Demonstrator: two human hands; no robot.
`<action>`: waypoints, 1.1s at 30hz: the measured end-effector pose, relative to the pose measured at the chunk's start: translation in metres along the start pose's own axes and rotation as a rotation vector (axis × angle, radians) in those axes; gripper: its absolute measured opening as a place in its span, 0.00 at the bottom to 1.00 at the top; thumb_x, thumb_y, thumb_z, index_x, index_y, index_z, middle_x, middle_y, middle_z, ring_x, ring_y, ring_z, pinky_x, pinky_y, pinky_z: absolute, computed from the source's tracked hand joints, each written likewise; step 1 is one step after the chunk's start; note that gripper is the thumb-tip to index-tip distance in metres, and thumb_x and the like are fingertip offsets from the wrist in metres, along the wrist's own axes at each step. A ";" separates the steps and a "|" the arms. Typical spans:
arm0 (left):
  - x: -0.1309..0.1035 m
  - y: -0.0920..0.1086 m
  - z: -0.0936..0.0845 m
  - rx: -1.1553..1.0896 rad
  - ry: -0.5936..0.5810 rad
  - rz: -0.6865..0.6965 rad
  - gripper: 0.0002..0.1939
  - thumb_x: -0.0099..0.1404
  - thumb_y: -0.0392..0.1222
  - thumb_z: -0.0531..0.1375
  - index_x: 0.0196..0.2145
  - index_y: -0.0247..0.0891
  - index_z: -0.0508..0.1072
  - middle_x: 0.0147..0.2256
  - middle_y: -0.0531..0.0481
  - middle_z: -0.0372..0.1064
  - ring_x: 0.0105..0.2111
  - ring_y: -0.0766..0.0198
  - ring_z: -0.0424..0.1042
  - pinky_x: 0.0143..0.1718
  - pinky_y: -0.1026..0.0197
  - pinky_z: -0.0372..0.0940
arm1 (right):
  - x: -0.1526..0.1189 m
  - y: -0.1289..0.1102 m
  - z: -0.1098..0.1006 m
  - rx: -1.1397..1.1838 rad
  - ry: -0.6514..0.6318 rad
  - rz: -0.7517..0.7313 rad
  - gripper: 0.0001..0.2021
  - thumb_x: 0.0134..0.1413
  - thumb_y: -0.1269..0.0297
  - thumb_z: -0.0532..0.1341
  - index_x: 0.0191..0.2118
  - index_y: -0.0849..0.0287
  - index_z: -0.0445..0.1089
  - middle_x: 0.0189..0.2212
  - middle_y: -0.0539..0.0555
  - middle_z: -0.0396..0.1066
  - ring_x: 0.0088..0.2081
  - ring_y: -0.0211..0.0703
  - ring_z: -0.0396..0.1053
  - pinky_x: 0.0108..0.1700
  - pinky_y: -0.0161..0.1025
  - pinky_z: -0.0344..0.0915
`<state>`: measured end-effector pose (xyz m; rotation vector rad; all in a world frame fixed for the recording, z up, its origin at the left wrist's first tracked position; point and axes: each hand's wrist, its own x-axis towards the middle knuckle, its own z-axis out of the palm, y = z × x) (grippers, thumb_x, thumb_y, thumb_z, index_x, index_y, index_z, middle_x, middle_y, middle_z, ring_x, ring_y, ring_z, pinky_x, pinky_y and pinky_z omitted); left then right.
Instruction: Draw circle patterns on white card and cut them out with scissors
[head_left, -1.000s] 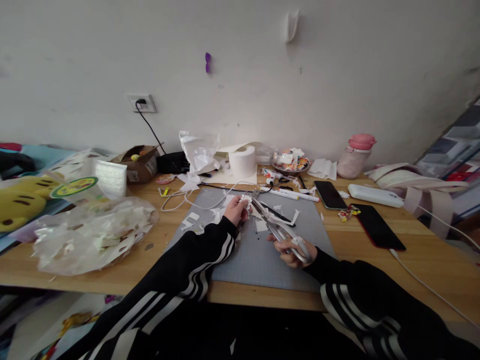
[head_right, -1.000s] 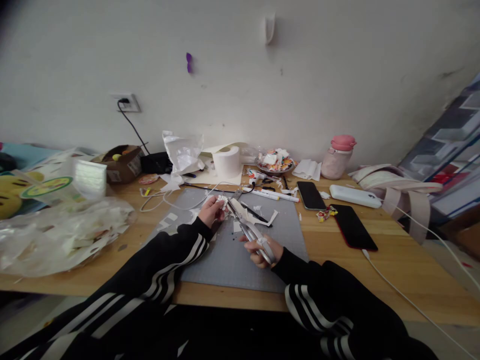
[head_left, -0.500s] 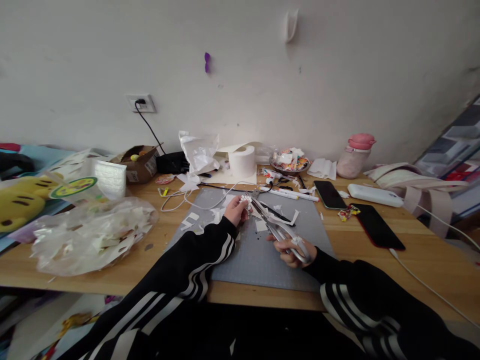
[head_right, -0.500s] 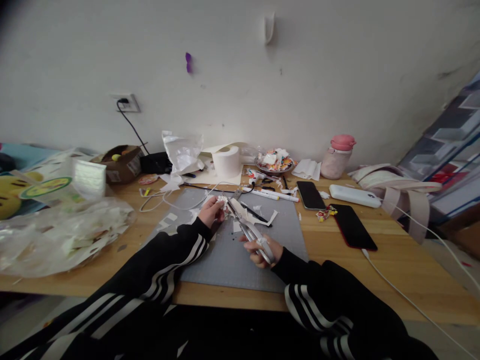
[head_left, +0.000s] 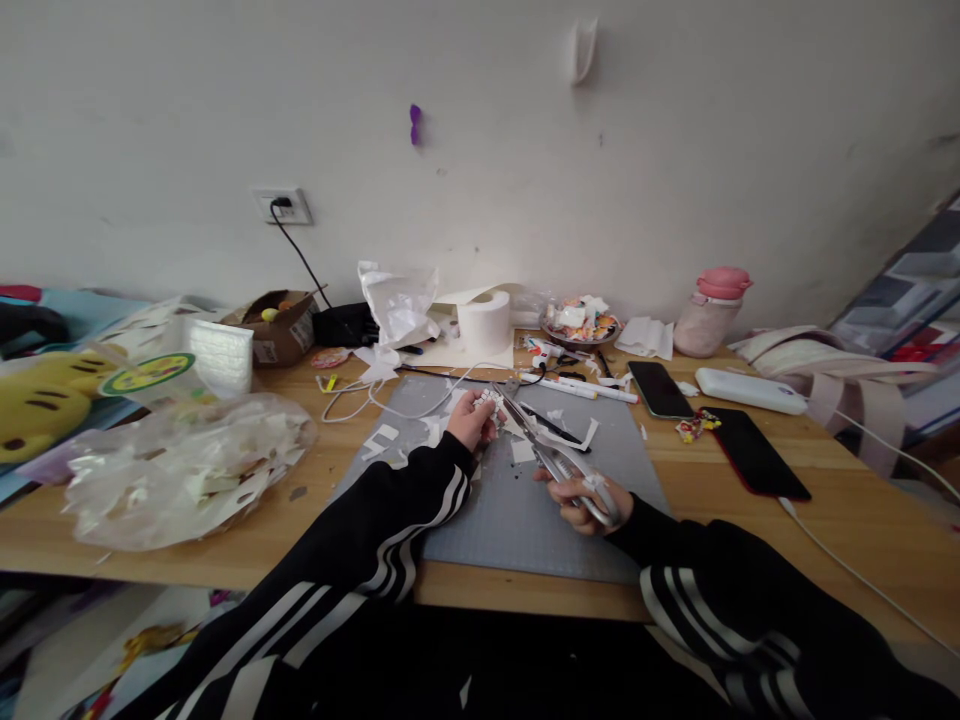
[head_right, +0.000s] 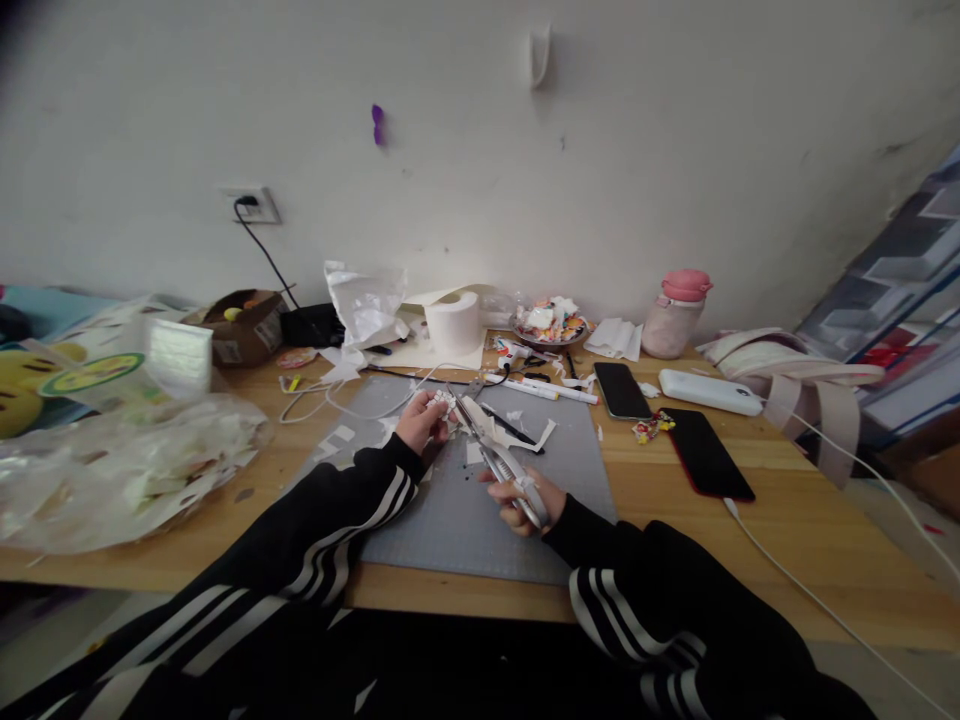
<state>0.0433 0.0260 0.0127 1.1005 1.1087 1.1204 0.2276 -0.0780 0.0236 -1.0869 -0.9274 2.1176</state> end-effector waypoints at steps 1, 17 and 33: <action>0.000 0.000 0.000 0.001 0.004 0.002 0.09 0.68 0.42 0.56 0.41 0.32 0.68 0.28 0.55 0.66 0.19 0.75 0.62 0.18 0.71 0.60 | 0.000 0.000 0.000 0.000 -0.002 0.002 0.23 0.25 0.60 0.71 0.34 0.56 0.66 0.12 0.36 0.53 0.11 0.22 0.40 0.13 0.25 0.34; 0.005 -0.003 -0.005 -0.008 0.021 0.040 0.08 0.68 0.41 0.57 0.39 0.32 0.69 0.29 0.55 0.66 0.21 0.74 0.64 0.19 0.70 0.62 | 0.001 -0.002 -0.012 0.099 -0.194 0.046 0.26 0.34 0.43 0.68 0.36 0.56 0.65 0.14 0.37 0.54 0.12 0.24 0.37 0.14 0.25 0.30; 0.005 -0.001 -0.005 -0.026 0.073 0.029 0.09 0.68 0.42 0.56 0.36 0.33 0.69 0.25 0.57 0.63 0.17 0.76 0.59 0.16 0.72 0.57 | 0.006 -0.001 -0.016 0.139 -0.253 0.052 0.20 0.38 0.49 0.67 0.33 0.58 0.67 0.15 0.38 0.54 0.12 0.24 0.38 0.13 0.24 0.32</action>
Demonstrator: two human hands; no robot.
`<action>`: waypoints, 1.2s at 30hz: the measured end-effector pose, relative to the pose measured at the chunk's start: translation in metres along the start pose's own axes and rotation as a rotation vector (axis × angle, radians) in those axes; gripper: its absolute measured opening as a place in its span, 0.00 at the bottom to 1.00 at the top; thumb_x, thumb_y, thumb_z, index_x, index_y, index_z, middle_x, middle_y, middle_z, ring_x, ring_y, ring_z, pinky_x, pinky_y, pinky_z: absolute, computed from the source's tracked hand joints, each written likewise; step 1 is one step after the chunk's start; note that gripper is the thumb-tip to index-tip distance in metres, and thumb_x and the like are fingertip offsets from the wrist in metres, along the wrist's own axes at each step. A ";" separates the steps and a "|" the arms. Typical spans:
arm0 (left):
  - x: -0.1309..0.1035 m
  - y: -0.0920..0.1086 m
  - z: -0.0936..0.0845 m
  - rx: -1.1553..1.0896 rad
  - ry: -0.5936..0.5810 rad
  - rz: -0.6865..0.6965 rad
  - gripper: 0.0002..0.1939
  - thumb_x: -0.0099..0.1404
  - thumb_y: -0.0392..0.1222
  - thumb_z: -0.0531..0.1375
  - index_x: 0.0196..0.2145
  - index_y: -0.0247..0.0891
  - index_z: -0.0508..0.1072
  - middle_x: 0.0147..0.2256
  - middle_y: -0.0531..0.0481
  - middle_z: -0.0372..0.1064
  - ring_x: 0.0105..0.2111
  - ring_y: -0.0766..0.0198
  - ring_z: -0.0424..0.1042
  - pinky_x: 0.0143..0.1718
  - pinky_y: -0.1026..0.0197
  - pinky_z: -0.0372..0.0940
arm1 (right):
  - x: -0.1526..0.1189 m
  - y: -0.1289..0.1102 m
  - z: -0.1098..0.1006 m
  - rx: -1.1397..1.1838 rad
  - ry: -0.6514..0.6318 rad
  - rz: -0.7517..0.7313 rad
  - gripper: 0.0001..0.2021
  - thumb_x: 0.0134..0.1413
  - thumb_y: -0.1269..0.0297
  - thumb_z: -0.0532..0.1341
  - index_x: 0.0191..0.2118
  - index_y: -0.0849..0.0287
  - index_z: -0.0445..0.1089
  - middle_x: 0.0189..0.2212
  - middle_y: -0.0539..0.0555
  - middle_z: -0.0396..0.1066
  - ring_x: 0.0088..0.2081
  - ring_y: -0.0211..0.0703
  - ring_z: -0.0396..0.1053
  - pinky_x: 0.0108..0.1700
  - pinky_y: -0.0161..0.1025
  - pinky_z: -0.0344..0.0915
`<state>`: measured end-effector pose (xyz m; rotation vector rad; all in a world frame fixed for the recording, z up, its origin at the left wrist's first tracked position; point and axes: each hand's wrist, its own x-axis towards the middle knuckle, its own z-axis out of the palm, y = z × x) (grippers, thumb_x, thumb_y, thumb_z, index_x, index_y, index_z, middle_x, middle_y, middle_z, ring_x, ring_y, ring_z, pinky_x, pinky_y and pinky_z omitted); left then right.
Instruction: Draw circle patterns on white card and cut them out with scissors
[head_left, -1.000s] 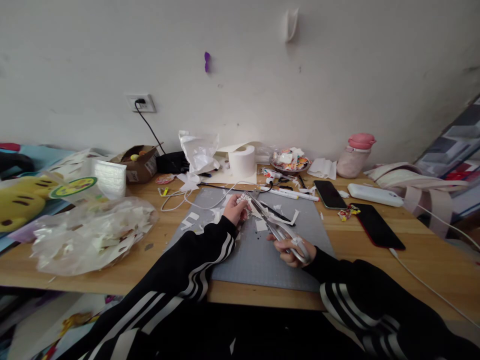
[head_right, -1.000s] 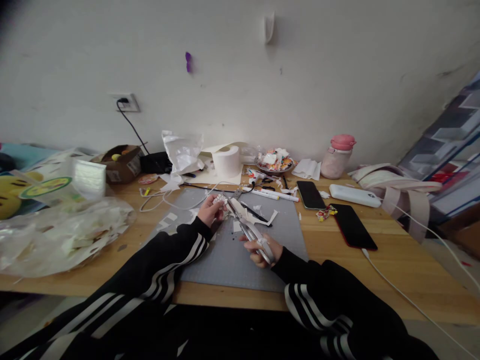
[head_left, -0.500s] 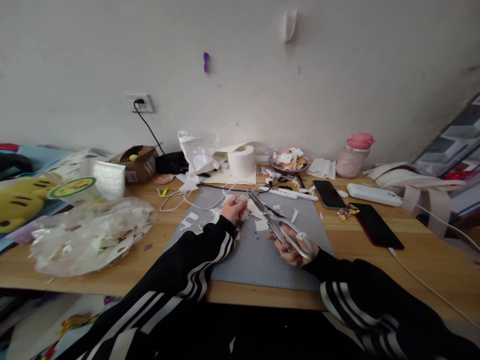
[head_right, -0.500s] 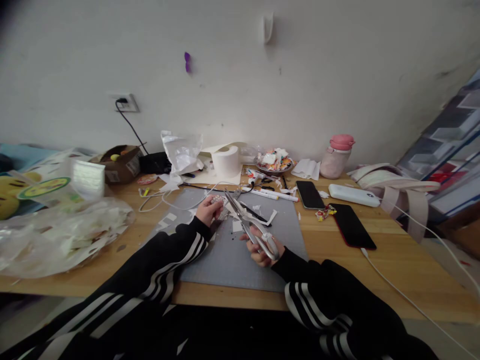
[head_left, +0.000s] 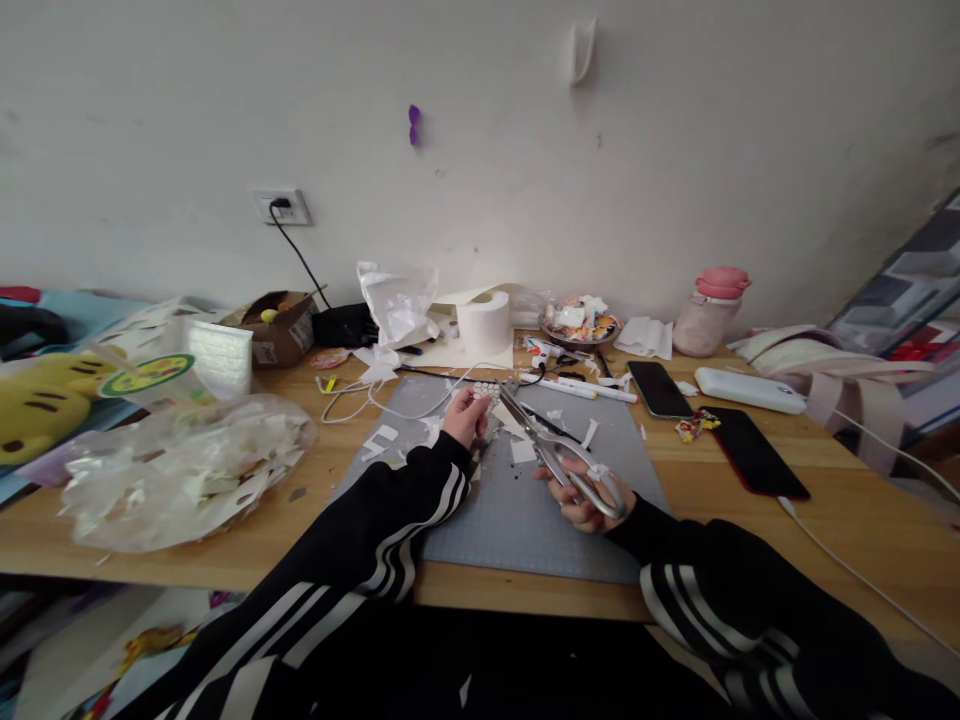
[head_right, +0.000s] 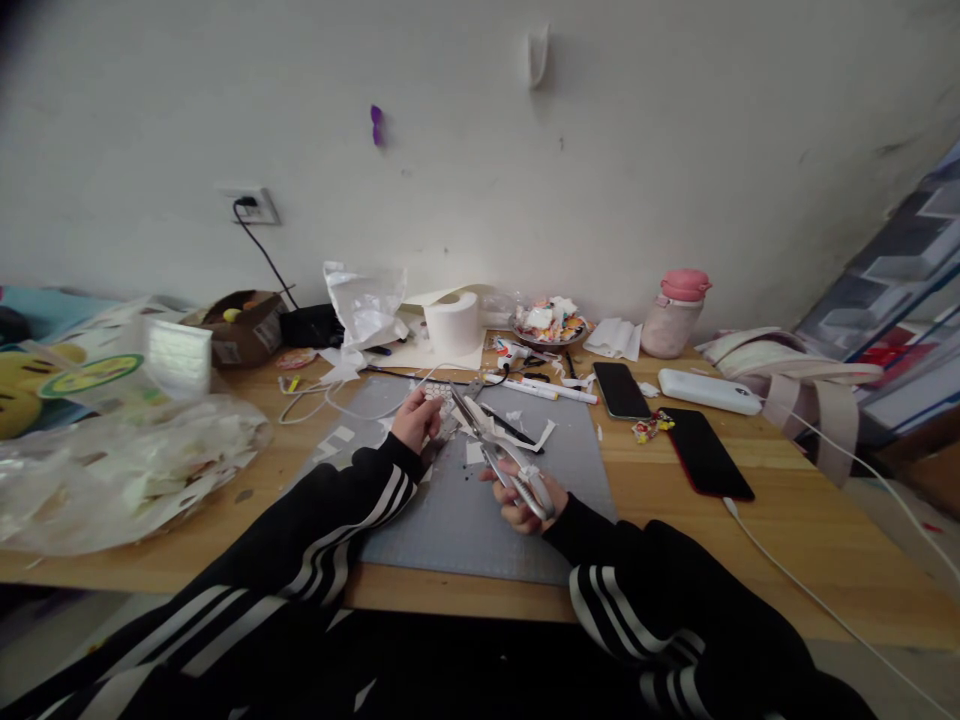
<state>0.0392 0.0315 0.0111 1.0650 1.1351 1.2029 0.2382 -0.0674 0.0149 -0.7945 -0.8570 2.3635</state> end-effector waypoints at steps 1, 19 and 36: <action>0.001 -0.001 0.000 -0.002 0.007 -0.003 0.09 0.68 0.42 0.56 0.37 0.32 0.69 0.25 0.57 0.63 0.18 0.75 0.60 0.17 0.71 0.58 | 0.000 0.000 0.000 -0.002 0.000 0.003 0.19 0.39 0.50 0.67 0.33 0.58 0.67 0.15 0.38 0.54 0.12 0.24 0.38 0.13 0.24 0.32; -0.004 0.003 0.000 -0.014 0.053 -0.038 0.12 0.69 0.47 0.54 0.35 0.37 0.69 0.25 0.55 0.64 0.19 0.73 0.60 0.17 0.69 0.58 | 0.000 0.000 0.003 -0.056 0.045 0.007 0.19 0.38 0.51 0.67 0.35 0.57 0.66 0.15 0.37 0.52 0.12 0.24 0.36 0.14 0.25 0.31; -0.001 0.000 0.002 0.118 0.055 -0.138 0.15 0.68 0.48 0.55 0.43 0.33 0.69 0.35 0.49 0.69 0.30 0.67 0.70 0.30 0.62 0.69 | -0.006 -0.002 0.021 -0.104 0.160 -0.014 0.24 0.28 0.50 0.71 0.33 0.56 0.67 0.15 0.40 0.49 0.13 0.24 0.36 0.18 0.32 0.24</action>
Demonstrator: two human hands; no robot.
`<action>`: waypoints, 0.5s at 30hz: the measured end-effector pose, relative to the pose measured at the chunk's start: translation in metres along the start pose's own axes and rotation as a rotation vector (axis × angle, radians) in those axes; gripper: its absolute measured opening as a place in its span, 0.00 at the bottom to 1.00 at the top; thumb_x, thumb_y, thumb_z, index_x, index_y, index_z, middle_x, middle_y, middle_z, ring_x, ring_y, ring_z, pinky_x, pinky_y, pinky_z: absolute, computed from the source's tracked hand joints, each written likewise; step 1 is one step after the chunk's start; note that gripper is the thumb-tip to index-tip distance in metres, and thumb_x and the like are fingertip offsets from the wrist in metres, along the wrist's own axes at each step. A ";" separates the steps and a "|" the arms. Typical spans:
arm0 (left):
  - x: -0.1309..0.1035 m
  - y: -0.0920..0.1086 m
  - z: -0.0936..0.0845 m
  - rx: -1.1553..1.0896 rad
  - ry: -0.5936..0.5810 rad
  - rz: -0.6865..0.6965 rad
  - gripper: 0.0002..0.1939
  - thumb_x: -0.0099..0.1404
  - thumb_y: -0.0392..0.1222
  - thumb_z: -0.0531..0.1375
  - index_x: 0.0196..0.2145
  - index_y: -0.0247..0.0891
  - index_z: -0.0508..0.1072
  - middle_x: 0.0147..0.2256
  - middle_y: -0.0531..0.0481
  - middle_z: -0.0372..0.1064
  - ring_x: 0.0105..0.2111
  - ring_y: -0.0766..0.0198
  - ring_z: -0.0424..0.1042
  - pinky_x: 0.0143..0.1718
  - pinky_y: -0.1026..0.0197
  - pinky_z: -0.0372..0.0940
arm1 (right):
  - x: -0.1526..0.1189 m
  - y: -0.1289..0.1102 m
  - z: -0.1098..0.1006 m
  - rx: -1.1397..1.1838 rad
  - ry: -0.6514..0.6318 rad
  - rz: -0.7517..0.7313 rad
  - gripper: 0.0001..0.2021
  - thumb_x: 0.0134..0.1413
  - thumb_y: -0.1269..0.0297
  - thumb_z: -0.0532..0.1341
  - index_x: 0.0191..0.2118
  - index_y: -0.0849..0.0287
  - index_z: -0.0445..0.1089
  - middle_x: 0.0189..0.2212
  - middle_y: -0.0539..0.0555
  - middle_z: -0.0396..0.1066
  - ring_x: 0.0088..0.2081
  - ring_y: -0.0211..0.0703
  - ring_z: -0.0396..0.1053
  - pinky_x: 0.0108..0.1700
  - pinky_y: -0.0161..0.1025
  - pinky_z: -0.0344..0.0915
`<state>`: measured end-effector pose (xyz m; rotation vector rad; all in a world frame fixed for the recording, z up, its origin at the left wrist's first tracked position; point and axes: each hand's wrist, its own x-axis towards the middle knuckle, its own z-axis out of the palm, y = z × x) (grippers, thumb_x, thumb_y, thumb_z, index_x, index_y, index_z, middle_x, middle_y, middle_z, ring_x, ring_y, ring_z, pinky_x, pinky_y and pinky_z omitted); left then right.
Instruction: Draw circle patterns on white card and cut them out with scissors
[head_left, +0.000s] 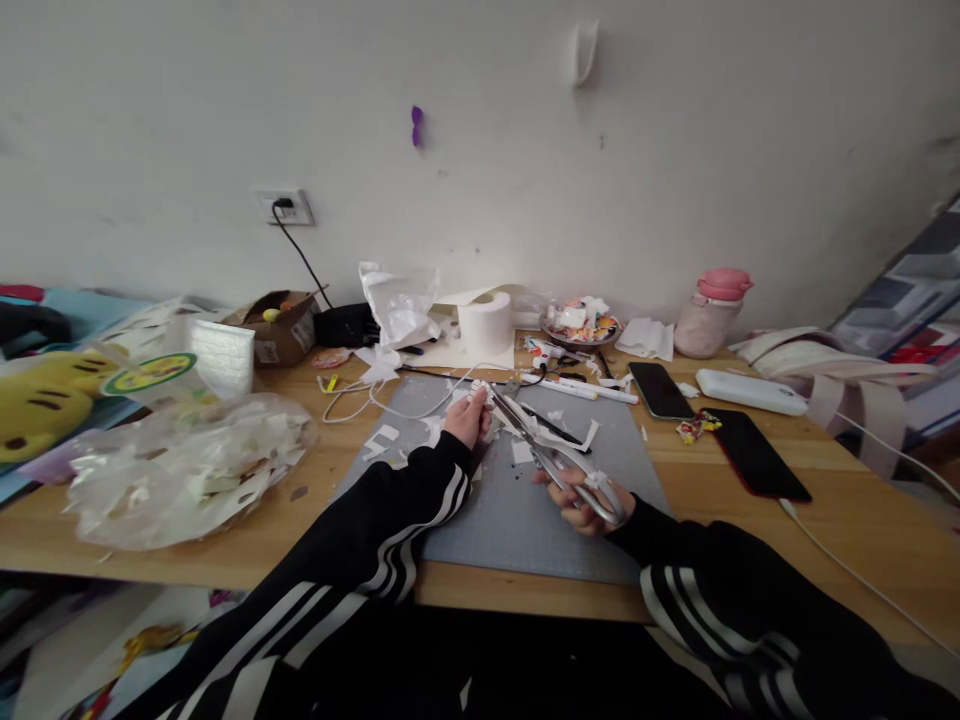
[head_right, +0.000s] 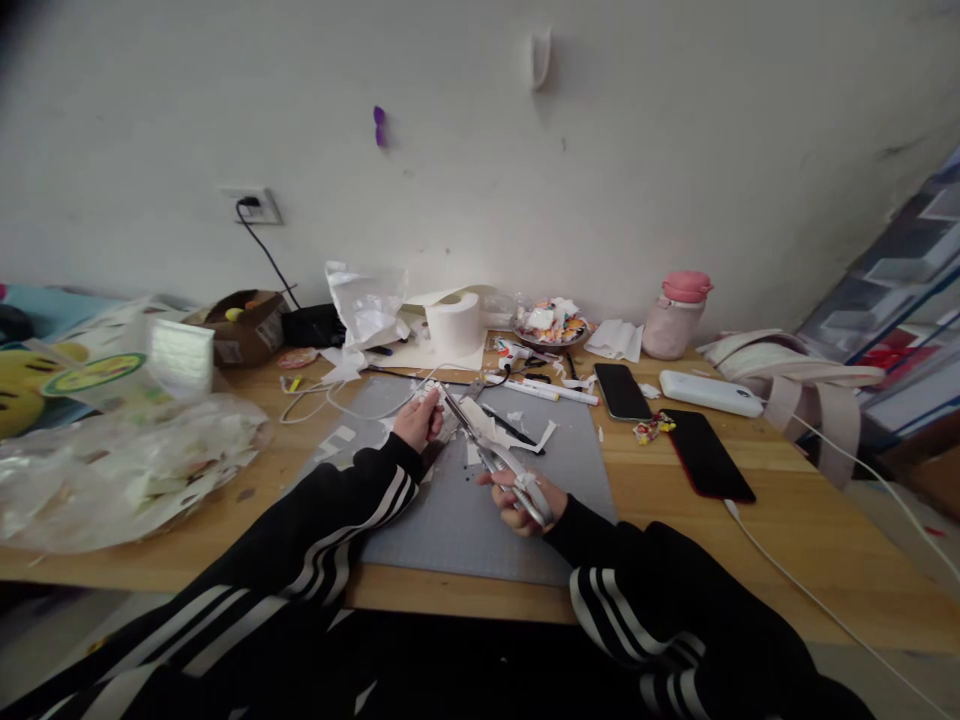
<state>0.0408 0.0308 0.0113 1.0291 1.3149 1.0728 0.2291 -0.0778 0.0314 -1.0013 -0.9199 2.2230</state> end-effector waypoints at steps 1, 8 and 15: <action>-0.001 0.000 0.000 0.007 -0.014 0.003 0.15 0.68 0.48 0.55 0.43 0.33 0.69 0.36 0.49 0.69 0.30 0.67 0.70 0.30 0.61 0.69 | 0.000 0.000 0.000 -0.003 0.001 0.000 0.24 0.28 0.50 0.71 0.33 0.56 0.66 0.15 0.40 0.49 0.13 0.24 0.36 0.18 0.32 0.24; -0.002 0.000 0.001 0.049 -0.078 0.015 0.14 0.68 0.47 0.55 0.42 0.33 0.69 0.35 0.50 0.69 0.29 0.68 0.70 0.30 0.62 0.69 | -0.002 -0.001 0.003 -0.006 0.034 0.000 0.25 0.25 0.50 0.72 0.32 0.56 0.67 0.16 0.40 0.49 0.13 0.24 0.37 0.18 0.32 0.25; 0.000 -0.002 0.001 0.060 -0.068 0.037 0.13 0.69 0.47 0.55 0.40 0.32 0.69 0.30 0.53 0.67 0.23 0.71 0.66 0.23 0.67 0.65 | -0.002 -0.002 0.007 -0.030 0.084 -0.008 0.24 0.23 0.54 0.73 0.31 0.56 0.67 0.14 0.39 0.50 0.12 0.23 0.37 0.18 0.33 0.25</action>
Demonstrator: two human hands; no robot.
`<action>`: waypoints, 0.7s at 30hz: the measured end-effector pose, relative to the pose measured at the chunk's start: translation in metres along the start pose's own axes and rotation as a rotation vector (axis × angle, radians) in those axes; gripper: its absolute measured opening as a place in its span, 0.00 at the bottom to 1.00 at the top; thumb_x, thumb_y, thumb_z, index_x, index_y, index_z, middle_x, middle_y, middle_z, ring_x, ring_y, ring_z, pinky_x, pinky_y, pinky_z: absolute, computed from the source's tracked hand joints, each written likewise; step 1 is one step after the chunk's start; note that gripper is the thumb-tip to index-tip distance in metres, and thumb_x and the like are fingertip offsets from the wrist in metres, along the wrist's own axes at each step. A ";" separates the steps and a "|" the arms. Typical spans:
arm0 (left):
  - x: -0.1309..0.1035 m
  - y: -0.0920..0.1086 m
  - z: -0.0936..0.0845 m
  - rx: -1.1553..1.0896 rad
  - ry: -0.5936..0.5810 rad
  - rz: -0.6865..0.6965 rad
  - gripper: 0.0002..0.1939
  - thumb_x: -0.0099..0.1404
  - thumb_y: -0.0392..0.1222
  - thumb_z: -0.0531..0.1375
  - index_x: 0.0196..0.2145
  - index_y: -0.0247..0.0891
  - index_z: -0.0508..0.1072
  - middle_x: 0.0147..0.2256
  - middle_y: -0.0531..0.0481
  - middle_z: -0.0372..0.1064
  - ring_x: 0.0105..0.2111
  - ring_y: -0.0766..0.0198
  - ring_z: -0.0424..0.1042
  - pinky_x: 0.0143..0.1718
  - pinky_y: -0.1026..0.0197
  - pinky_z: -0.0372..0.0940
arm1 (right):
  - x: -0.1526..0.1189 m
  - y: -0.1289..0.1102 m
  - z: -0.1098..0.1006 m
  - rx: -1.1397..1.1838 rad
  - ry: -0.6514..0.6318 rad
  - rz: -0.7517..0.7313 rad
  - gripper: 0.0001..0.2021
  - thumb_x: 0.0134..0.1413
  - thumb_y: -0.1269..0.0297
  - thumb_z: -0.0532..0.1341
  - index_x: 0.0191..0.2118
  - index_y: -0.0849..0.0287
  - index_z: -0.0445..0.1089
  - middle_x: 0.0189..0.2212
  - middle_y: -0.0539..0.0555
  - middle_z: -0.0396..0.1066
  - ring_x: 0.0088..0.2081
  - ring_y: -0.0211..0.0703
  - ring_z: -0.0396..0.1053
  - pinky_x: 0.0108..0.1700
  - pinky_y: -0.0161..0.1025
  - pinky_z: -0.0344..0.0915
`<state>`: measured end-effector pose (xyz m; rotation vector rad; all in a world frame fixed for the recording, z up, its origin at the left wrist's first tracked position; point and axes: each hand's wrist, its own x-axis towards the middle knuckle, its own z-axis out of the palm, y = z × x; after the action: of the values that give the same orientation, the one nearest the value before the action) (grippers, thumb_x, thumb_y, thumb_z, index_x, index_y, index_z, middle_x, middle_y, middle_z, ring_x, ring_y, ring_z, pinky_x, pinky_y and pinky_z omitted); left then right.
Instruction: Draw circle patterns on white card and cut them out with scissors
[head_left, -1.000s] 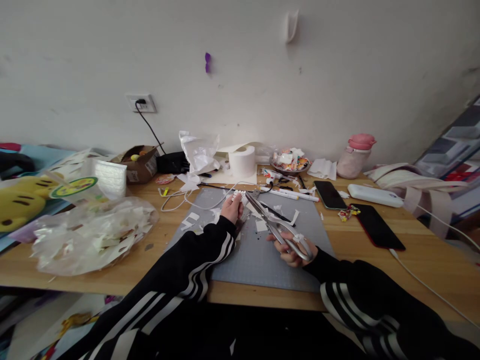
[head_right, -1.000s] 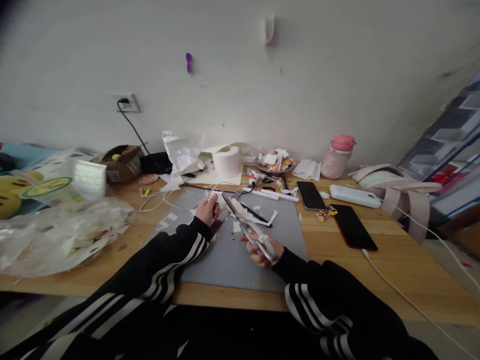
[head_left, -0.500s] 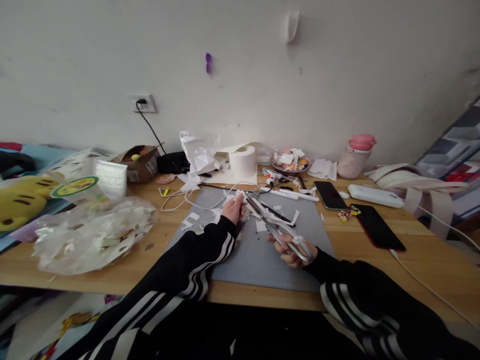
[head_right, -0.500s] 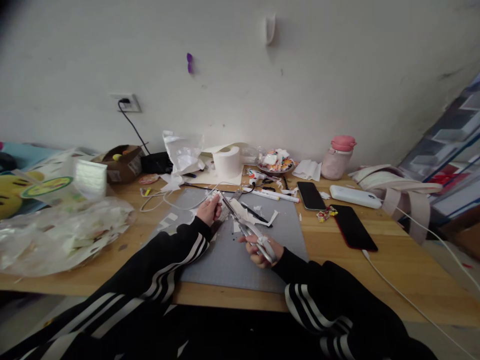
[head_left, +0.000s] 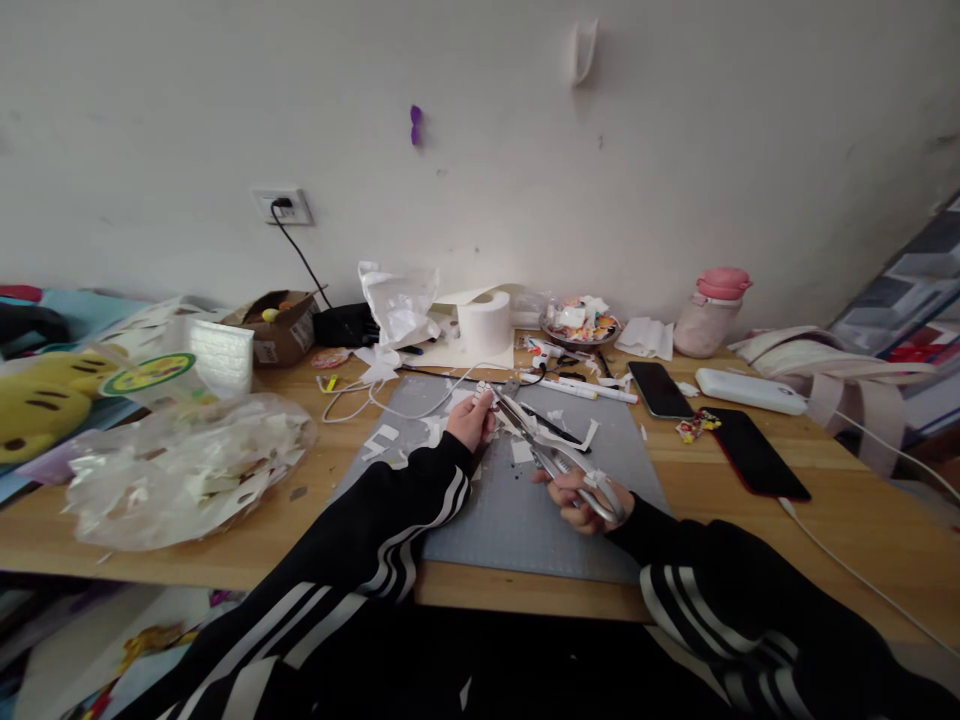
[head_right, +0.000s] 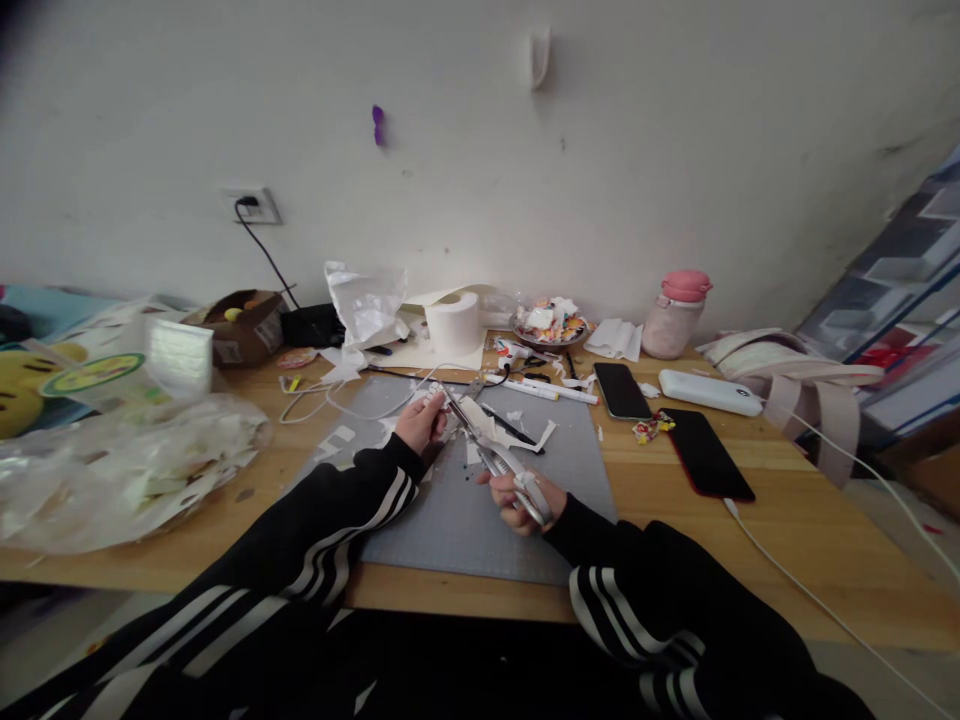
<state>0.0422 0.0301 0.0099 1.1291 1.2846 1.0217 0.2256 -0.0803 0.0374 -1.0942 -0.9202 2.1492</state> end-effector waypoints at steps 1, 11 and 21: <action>0.000 0.000 0.000 0.002 0.001 0.002 0.13 0.69 0.47 0.55 0.39 0.32 0.69 0.30 0.53 0.67 0.23 0.72 0.66 0.23 0.67 0.65 | 0.000 0.000 0.000 -0.010 0.008 -0.005 0.24 0.23 0.55 0.73 0.31 0.56 0.67 0.14 0.39 0.49 0.12 0.23 0.37 0.18 0.33 0.25; -0.001 0.001 0.001 -0.006 -0.001 0.033 0.13 0.69 0.47 0.55 0.37 0.32 0.69 0.26 0.55 0.65 0.20 0.74 0.63 0.19 0.69 0.62 | 0.000 0.003 0.000 -0.024 0.031 -0.027 0.22 0.24 0.57 0.72 0.32 0.55 0.67 0.15 0.39 0.50 0.12 0.23 0.37 0.18 0.32 0.26; 0.000 -0.001 0.000 -0.011 -0.010 0.042 0.14 0.69 0.48 0.54 0.36 0.32 0.69 0.27 0.55 0.66 0.20 0.73 0.64 0.21 0.68 0.63 | 0.000 0.002 0.002 -0.021 0.033 -0.032 0.20 0.25 0.60 0.70 0.31 0.56 0.68 0.14 0.38 0.52 0.11 0.22 0.38 0.14 0.28 0.29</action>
<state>0.0418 0.0299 0.0089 1.1560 1.2509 1.0516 0.2241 -0.0823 0.0367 -1.1145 -0.9409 2.0940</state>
